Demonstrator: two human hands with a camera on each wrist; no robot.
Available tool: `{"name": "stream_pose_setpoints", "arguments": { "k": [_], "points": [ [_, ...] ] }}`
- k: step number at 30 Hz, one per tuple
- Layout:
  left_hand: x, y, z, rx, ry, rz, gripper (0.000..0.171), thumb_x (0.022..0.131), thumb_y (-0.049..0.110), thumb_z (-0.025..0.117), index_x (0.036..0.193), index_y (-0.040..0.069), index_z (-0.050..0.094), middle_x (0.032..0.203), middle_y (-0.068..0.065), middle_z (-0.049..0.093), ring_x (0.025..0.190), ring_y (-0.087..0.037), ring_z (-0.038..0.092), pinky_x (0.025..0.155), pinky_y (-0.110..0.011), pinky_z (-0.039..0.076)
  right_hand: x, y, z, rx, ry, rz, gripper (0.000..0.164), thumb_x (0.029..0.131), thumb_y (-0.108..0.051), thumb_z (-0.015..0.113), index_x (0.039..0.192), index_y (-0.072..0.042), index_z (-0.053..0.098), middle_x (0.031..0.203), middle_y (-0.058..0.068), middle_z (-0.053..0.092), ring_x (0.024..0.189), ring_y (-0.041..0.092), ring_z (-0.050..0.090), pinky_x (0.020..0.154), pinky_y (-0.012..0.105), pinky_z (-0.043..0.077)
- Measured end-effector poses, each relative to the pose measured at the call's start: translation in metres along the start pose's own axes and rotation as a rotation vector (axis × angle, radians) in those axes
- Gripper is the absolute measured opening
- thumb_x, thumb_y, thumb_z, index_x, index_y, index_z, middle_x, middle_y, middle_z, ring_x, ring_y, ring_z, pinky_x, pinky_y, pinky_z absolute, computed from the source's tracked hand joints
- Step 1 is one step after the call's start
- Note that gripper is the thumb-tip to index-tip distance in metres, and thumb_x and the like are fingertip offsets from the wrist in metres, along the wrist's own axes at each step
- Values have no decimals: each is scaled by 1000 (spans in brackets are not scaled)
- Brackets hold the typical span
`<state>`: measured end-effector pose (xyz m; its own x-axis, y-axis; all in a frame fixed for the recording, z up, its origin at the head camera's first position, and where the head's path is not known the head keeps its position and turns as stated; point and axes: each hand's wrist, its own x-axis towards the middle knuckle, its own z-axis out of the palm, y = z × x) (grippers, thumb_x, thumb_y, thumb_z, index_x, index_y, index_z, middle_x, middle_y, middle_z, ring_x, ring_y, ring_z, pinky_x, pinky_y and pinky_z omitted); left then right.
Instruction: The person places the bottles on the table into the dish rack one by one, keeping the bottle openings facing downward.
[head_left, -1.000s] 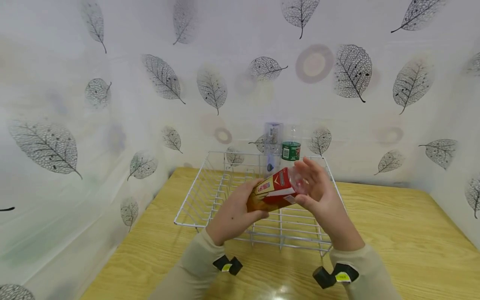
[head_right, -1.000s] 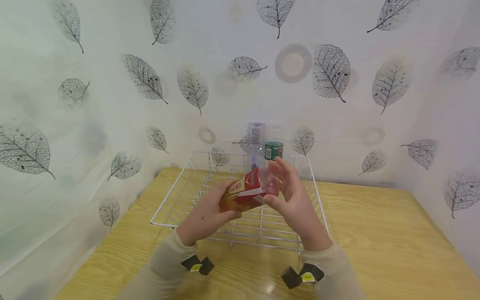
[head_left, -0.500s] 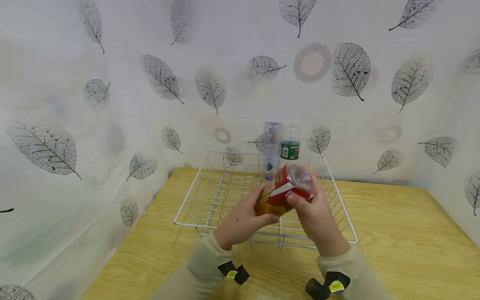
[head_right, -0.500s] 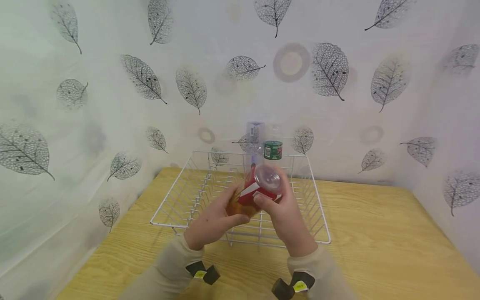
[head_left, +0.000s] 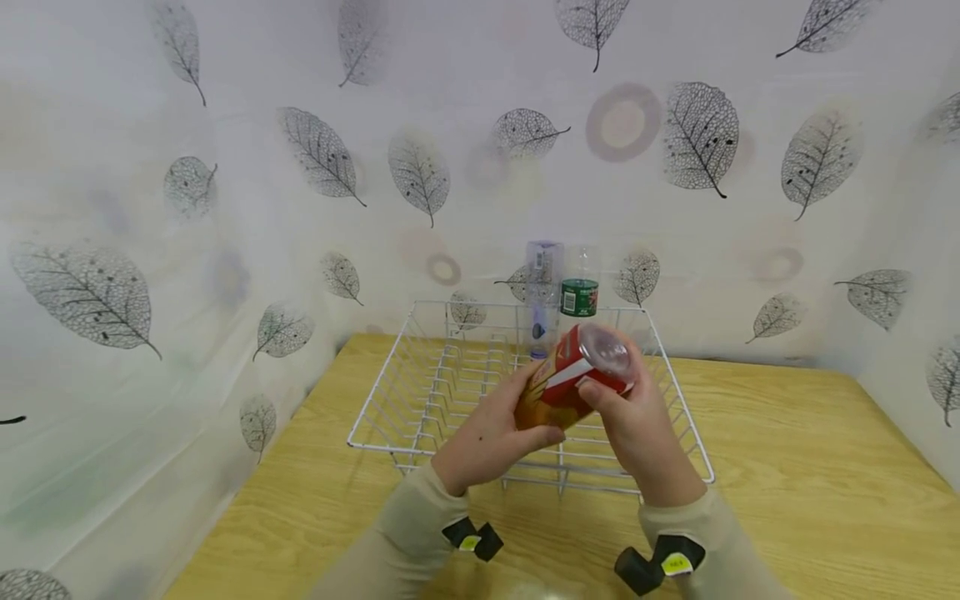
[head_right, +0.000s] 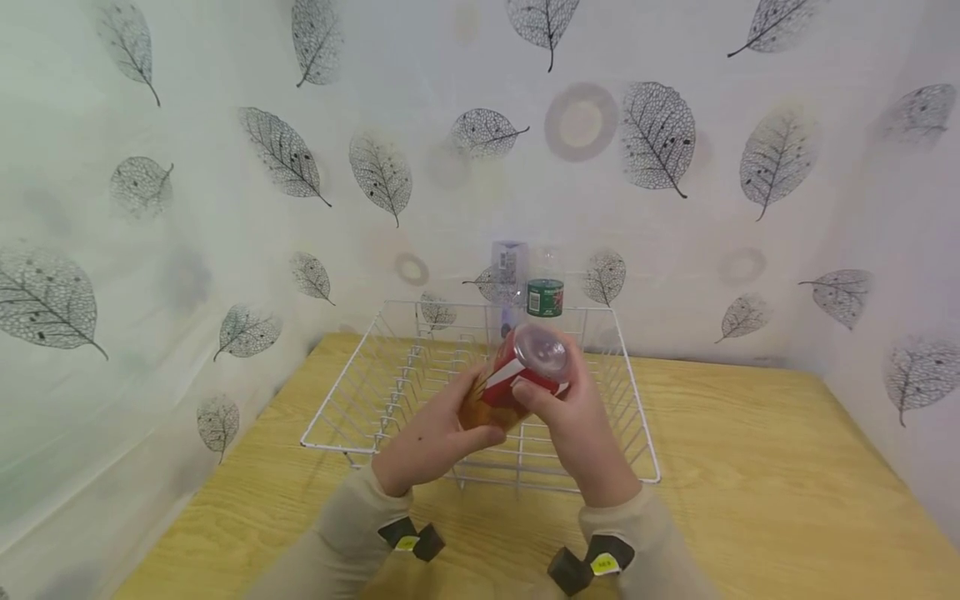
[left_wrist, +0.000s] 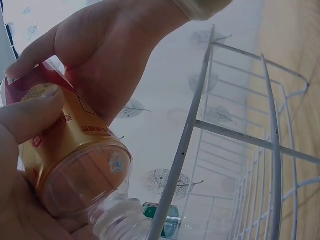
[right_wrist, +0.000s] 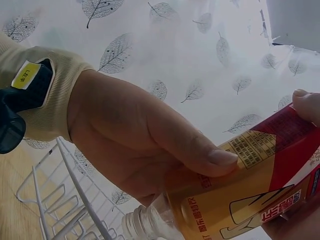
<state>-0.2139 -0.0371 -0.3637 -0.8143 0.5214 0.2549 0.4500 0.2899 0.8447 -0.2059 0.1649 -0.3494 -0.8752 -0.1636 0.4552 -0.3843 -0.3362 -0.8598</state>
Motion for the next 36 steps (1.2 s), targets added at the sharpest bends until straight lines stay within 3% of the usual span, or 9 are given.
{"name": "stream_pose_setpoints", "arguments": {
  "k": [5,9,15,22,30,36],
  "points": [
    [-3,-3,-5,52,-7,-10,79,95,44,70,159,35,26,151,3,44,128,-20,51,99,-44,51,3,-2,-4,-7,2,4,58,96,-21,72,145,-11,42,139,17,48,125,29,48,103,33,50],
    [-10,-11,-18,151,12,-41,82,96,51,66,162,30,22,162,0,32,145,-24,35,112,-55,37,4,-3,-8,-18,29,-2,54,97,-17,70,143,-12,43,136,16,48,122,29,48,102,31,50],
    [-25,-27,-49,244,46,-107,84,97,52,63,163,26,20,166,-5,24,149,-29,27,117,-56,28,7,-7,-14,-28,68,15,52,98,-11,65,144,-12,42,137,15,46,124,31,45,101,30,50],
    [-44,-47,-90,362,107,-171,85,99,47,64,164,16,19,166,-11,21,150,-34,24,118,-58,26,8,-10,-19,-40,84,37,53,99,-7,61,147,-13,39,140,14,44,126,30,41,102,28,49],
    [-62,-75,-129,380,162,-290,87,99,51,60,163,12,17,167,-17,16,150,-40,18,117,-64,22,9,-10,-21,-53,97,41,53,99,-6,61,146,-14,39,139,13,44,126,30,42,101,27,49],
    [-72,-92,-145,321,179,-380,81,104,46,53,163,8,13,166,-20,14,149,-44,17,117,-66,19,8,-12,-23,-38,135,47,53,98,-4,61,145,-14,39,139,12,44,124,28,44,100,27,50]
  ]
}}
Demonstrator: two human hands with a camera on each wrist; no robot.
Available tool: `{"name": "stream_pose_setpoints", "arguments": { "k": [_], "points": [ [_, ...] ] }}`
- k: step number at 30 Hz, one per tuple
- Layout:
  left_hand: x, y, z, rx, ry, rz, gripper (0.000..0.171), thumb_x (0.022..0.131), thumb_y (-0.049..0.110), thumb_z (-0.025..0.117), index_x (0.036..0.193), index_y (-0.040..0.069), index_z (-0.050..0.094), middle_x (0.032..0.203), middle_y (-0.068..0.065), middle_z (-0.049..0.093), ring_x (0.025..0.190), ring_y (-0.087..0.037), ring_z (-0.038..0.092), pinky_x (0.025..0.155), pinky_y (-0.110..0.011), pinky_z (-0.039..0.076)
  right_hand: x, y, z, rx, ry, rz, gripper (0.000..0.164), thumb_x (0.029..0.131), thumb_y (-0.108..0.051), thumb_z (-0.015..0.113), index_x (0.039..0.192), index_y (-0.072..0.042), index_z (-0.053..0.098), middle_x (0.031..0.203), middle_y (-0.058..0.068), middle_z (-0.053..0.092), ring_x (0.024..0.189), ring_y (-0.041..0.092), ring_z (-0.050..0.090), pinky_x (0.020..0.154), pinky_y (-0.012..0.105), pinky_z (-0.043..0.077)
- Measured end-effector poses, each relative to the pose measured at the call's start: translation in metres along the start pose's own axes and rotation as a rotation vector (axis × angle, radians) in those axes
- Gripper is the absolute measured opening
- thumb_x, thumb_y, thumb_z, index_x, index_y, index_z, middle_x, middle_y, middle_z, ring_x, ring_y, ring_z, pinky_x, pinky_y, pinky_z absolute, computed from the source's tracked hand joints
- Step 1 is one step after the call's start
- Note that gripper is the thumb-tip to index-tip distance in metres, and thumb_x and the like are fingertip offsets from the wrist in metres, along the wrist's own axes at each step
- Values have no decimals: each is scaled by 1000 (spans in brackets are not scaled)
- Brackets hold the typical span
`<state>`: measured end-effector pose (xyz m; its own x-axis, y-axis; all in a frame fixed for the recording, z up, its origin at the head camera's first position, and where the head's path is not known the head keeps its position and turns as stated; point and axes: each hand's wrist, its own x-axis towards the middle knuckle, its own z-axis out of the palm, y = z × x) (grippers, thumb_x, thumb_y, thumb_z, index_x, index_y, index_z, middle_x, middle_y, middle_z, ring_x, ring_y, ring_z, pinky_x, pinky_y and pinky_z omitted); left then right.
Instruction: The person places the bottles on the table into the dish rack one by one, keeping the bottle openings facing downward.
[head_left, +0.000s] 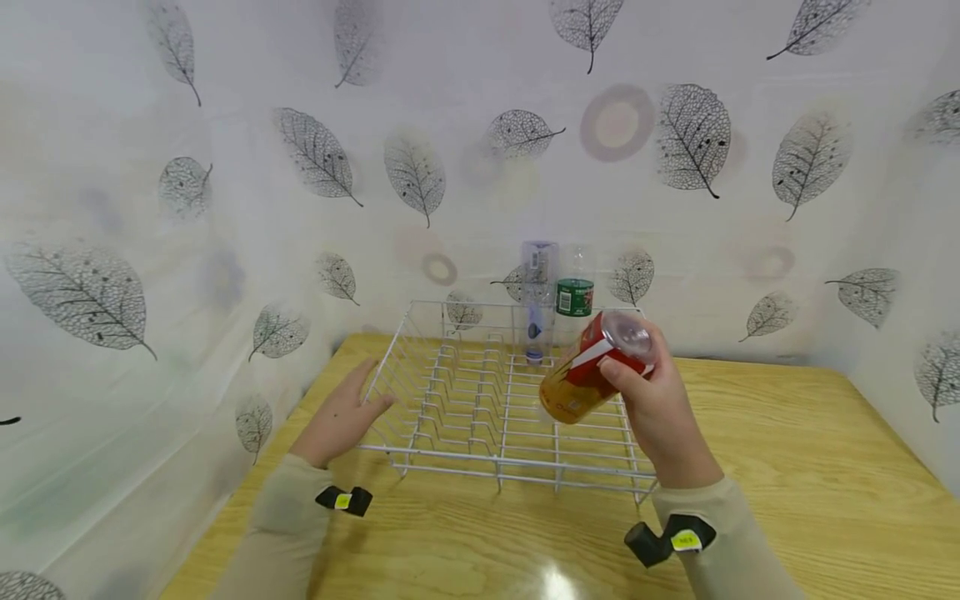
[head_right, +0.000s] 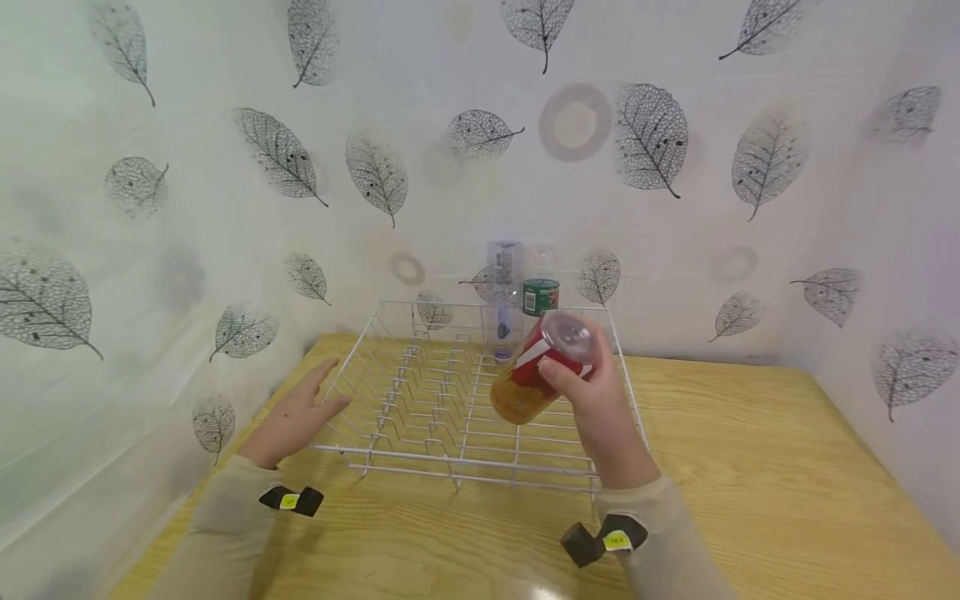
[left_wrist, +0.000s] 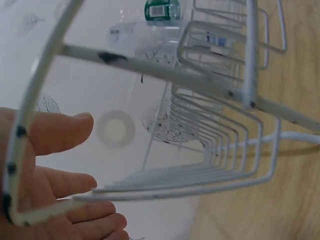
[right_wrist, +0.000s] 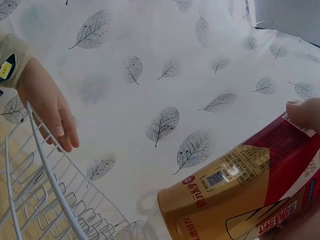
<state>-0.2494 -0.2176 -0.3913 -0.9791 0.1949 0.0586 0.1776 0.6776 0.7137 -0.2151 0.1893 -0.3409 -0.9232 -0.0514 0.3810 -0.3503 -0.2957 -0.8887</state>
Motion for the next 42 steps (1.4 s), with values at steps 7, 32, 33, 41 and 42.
{"name": "stream_pose_setpoints", "arguments": {
  "k": [7,32,33,41,42],
  "points": [
    [2,-18,1,-238,-69,-26,68,110,24,42,163,4,4,167,-20,4,152,-40,9,121,-56,12,1,-4,-3,-16,12,1,49,99,-3,58,141,-15,38,140,11,42,127,27,38,102,25,47],
    [4,-26,15,-585,-78,-33,62,106,-1,34,161,0,7,160,-29,22,147,-43,24,121,-52,19,17,-12,-24,-198,51,33,61,99,-6,60,150,-17,27,140,7,38,125,24,37,94,19,49],
    [3,-26,15,-575,-79,-30,62,106,-1,34,162,0,7,160,-29,23,147,-43,24,121,-53,19,21,-14,-25,-236,51,45,66,100,-8,61,153,-18,23,143,8,36,126,25,36,93,18,49],
    [5,-26,10,-571,-88,-27,62,106,-1,34,162,2,7,161,-28,21,147,-45,24,121,-53,18,54,-28,-34,-441,59,132,81,101,-15,59,163,-22,7,156,15,24,135,34,32,107,42,46],
    [5,-26,10,-576,-90,-33,62,106,-1,33,162,2,7,162,-27,21,147,-45,23,121,-52,18,59,-28,-35,-461,64,142,81,101,-17,59,163,-21,7,157,16,24,136,34,32,109,47,44]
  ]
}}
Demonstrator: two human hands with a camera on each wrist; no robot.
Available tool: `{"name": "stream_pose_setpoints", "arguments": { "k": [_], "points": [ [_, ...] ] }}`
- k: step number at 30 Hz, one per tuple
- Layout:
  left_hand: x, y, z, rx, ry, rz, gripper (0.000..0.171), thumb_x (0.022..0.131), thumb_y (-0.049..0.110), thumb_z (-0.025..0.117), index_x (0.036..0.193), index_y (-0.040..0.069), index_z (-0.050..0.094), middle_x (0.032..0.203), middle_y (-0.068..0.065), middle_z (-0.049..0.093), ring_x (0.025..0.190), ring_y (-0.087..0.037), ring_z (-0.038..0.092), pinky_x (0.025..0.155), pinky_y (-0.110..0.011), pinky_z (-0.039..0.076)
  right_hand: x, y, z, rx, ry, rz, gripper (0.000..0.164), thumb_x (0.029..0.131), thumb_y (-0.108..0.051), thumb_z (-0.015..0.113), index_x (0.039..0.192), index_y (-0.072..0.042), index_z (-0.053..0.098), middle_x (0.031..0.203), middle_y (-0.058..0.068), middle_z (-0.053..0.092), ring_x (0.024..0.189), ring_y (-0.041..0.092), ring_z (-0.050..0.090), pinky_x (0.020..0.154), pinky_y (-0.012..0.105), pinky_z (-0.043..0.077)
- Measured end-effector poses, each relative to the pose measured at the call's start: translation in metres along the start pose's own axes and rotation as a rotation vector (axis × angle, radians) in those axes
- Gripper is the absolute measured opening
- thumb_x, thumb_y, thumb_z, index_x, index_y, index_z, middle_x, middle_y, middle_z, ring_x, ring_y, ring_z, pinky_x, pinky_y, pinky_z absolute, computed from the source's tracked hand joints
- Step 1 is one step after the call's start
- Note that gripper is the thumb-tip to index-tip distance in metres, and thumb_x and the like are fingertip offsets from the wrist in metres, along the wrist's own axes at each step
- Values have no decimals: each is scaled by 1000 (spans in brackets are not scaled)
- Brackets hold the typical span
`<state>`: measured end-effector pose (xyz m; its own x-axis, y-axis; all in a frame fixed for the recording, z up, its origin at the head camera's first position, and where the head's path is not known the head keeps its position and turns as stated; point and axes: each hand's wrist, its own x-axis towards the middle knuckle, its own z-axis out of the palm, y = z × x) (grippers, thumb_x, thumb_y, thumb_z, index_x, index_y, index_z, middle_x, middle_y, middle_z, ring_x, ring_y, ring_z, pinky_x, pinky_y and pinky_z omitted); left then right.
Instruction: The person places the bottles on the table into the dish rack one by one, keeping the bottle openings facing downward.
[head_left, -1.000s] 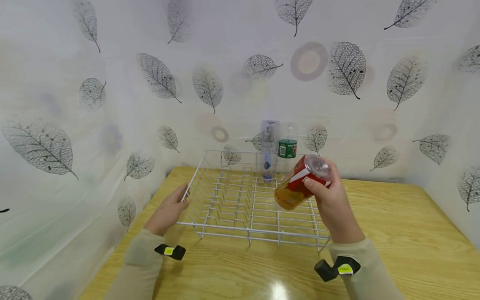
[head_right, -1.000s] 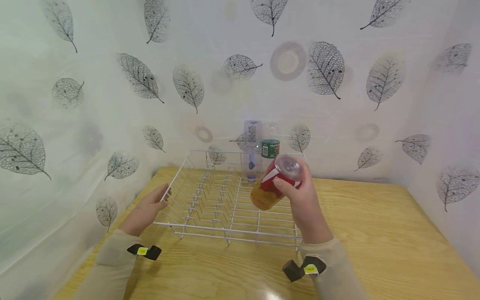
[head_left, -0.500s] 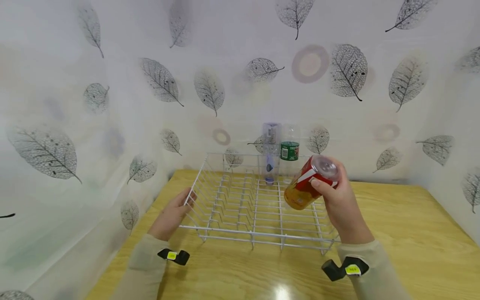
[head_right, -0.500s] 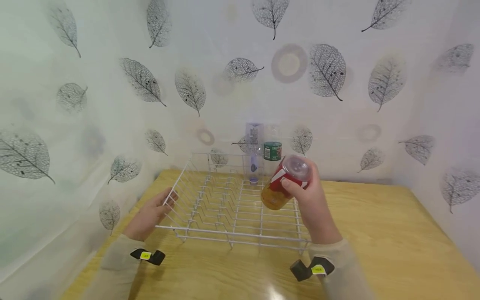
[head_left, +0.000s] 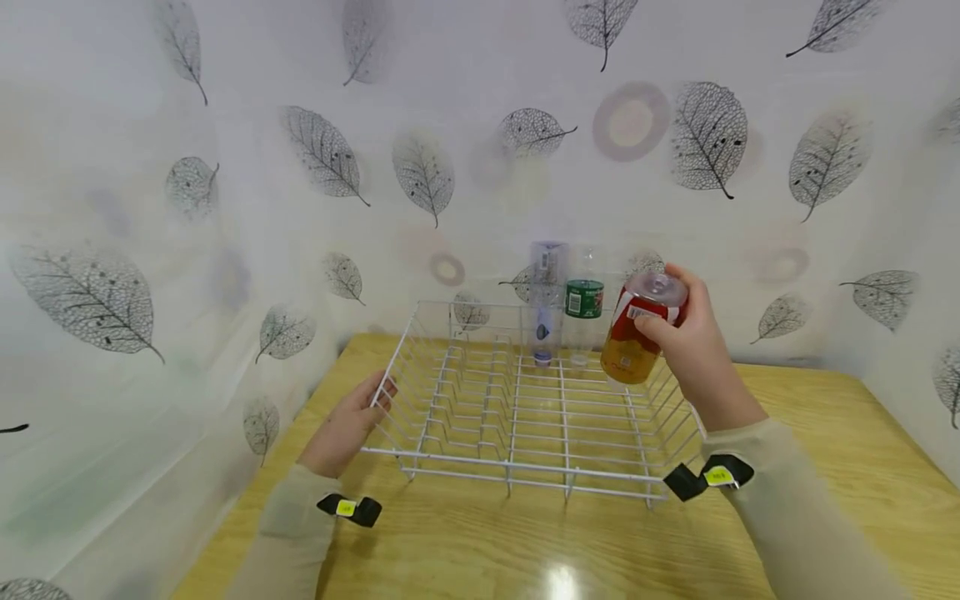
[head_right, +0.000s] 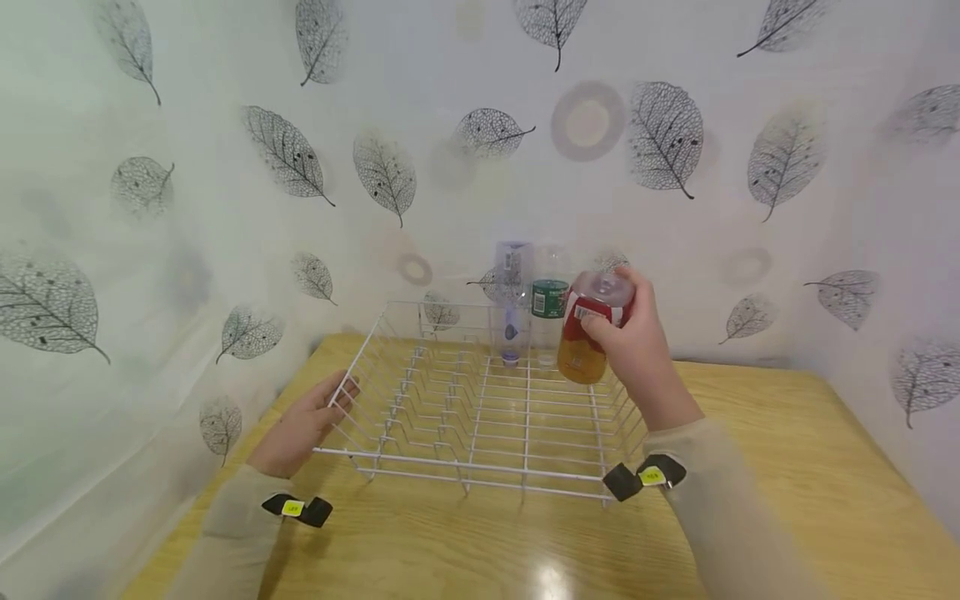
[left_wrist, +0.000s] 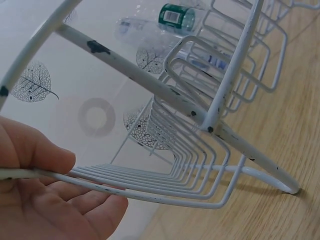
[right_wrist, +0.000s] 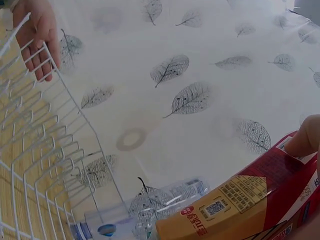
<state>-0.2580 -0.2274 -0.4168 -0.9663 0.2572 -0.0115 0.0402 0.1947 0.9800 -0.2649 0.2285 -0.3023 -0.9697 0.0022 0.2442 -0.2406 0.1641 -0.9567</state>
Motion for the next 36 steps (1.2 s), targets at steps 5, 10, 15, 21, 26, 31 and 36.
{"name": "stream_pose_setpoints", "arguments": {
  "k": [5,10,15,21,26,31,36],
  "points": [
    [0,1,1,11,3,-8,62,106,0,33,162,2,7,162,-27,22,147,-44,25,121,-52,19,25,5,-7,-52,47,33,84,100,-26,63,162,-17,7,159,15,25,138,34,33,113,54,38],
    [0,2,0,23,2,3,61,106,1,33,162,2,8,161,-26,23,146,-45,25,121,-53,19,54,21,-12,-76,102,53,89,97,-30,69,160,-16,8,160,13,25,142,34,31,114,51,37],
    [0,2,0,1,-2,0,61,107,0,32,162,2,8,162,-26,21,147,-44,23,121,-52,18,76,41,-10,-123,140,105,94,94,-39,72,159,-16,8,162,15,23,144,38,29,114,53,36],
    [0,1,1,-8,4,-2,61,106,0,32,162,2,8,162,-26,21,147,-43,24,121,-52,19,89,61,-6,-207,146,177,97,94,-43,70,160,-12,5,161,21,23,143,43,30,114,57,36],
    [0,1,0,6,1,-1,61,107,2,32,163,5,9,162,-24,24,147,-43,24,121,-51,20,95,72,-2,-266,152,217,99,95,-43,68,161,-10,1,161,25,22,142,44,31,113,57,36],
    [-1,1,0,7,-6,3,60,107,1,31,163,3,8,162,-25,22,147,-44,24,121,-52,20,98,79,4,-283,179,220,99,96,-43,68,161,-11,1,161,26,22,142,44,32,113,56,37],
    [-2,1,-1,0,-6,-8,59,108,3,31,163,4,9,162,-24,22,148,-43,23,121,-51,19,100,83,10,-282,214,207,100,95,-43,69,162,-11,1,161,24,23,142,44,31,112,56,38]
  ]
}}
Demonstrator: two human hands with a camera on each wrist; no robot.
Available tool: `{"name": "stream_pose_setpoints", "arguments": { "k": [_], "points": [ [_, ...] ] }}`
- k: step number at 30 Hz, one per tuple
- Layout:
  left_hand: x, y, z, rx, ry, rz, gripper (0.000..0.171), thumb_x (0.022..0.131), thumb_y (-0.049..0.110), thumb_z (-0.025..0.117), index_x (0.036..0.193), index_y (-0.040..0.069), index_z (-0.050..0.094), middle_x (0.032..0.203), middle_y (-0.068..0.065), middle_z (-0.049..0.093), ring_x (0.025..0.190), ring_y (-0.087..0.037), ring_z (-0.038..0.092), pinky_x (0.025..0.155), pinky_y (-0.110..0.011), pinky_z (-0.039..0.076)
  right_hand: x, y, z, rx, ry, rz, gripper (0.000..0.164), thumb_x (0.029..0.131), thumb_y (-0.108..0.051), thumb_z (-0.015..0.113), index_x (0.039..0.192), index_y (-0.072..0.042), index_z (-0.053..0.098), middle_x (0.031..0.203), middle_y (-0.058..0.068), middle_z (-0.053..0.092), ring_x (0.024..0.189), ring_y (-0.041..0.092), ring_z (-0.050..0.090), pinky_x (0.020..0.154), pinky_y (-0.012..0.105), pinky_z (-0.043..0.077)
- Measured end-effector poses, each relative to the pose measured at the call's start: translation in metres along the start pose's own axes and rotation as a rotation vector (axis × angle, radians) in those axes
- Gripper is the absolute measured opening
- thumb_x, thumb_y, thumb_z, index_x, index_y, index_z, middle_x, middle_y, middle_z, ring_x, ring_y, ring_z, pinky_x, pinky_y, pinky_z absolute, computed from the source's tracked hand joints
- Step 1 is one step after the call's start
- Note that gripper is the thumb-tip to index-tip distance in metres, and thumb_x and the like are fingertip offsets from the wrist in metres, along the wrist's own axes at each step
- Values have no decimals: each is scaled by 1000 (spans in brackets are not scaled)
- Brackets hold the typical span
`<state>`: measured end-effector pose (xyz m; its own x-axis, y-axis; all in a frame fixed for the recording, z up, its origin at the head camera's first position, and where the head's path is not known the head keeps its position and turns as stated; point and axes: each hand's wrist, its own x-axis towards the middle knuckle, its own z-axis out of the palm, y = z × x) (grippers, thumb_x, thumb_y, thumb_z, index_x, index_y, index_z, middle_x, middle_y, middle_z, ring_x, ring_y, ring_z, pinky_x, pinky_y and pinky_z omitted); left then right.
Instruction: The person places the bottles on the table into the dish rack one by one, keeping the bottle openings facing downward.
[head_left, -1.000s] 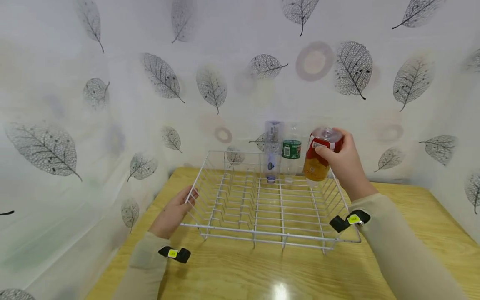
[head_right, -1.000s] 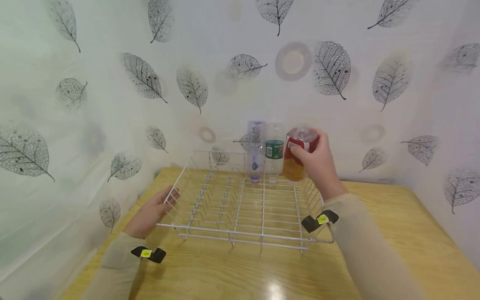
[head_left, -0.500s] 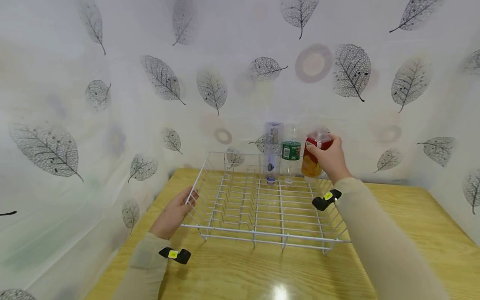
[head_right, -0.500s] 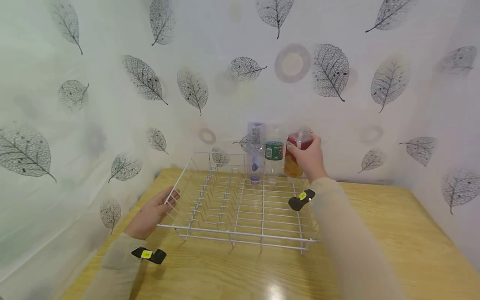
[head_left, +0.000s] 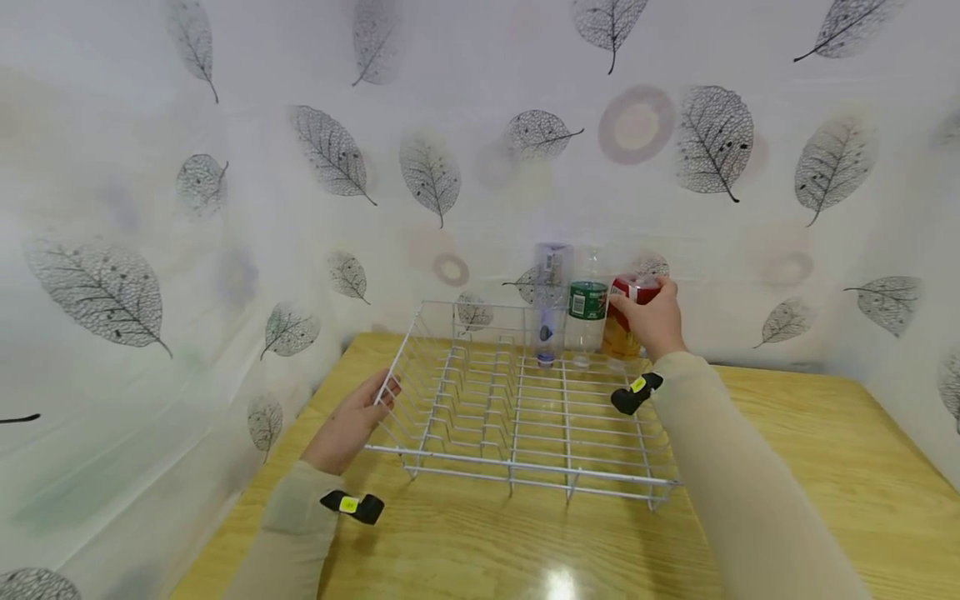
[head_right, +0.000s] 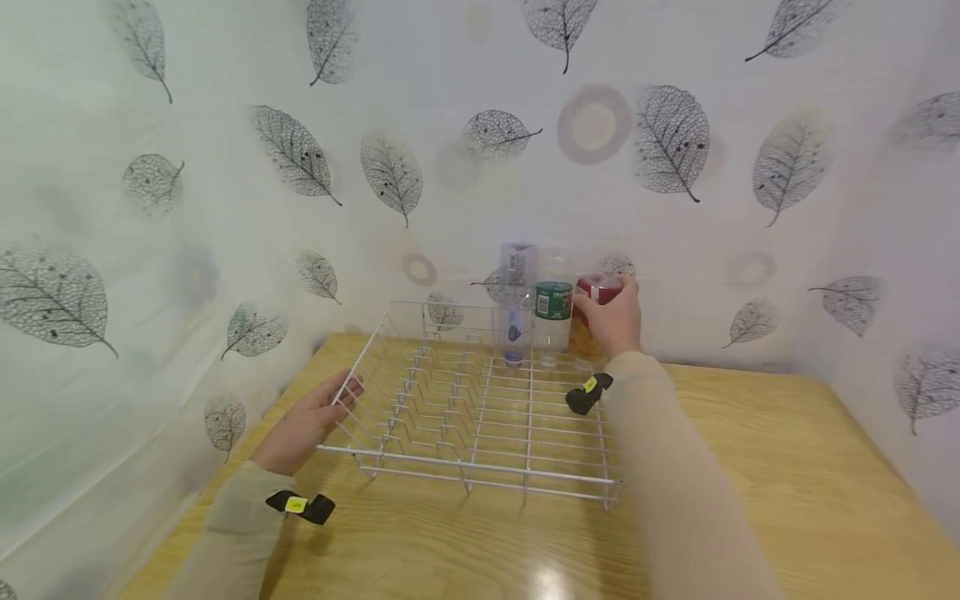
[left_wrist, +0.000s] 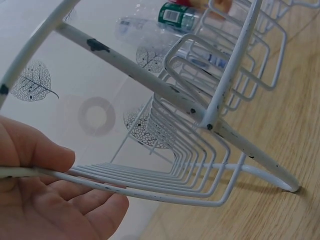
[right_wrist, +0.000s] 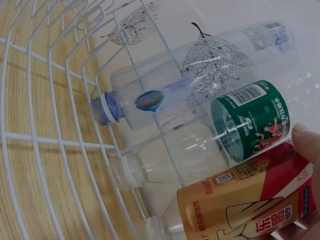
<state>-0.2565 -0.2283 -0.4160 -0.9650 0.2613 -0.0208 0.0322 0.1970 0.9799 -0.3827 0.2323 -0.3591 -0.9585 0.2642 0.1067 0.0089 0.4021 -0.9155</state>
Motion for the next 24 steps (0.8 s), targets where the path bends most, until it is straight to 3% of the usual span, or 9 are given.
{"name": "stream_pose_setpoints", "arguments": {
  "k": [8,15,24],
  "points": [
    [2,0,0,-16,2,-4,59,108,2,30,163,4,7,163,-23,21,148,-41,23,122,-51,19,1,1,2,-59,1,-54,100,96,-37,69,161,-5,1,161,25,23,143,43,32,113,57,37],
    [1,1,1,-17,-7,7,60,108,2,31,163,4,7,164,-23,19,149,-39,21,122,-53,16,0,3,2,-58,-26,-49,98,96,-33,69,161,-4,1,160,27,23,143,44,32,112,58,38],
    [0,-2,0,-11,-5,-6,60,109,5,31,163,5,7,165,-21,18,150,-38,20,122,-56,14,-5,1,-2,-65,-61,-56,100,97,-40,67,162,-7,-2,163,27,17,146,45,26,114,60,33]
  ]
}}
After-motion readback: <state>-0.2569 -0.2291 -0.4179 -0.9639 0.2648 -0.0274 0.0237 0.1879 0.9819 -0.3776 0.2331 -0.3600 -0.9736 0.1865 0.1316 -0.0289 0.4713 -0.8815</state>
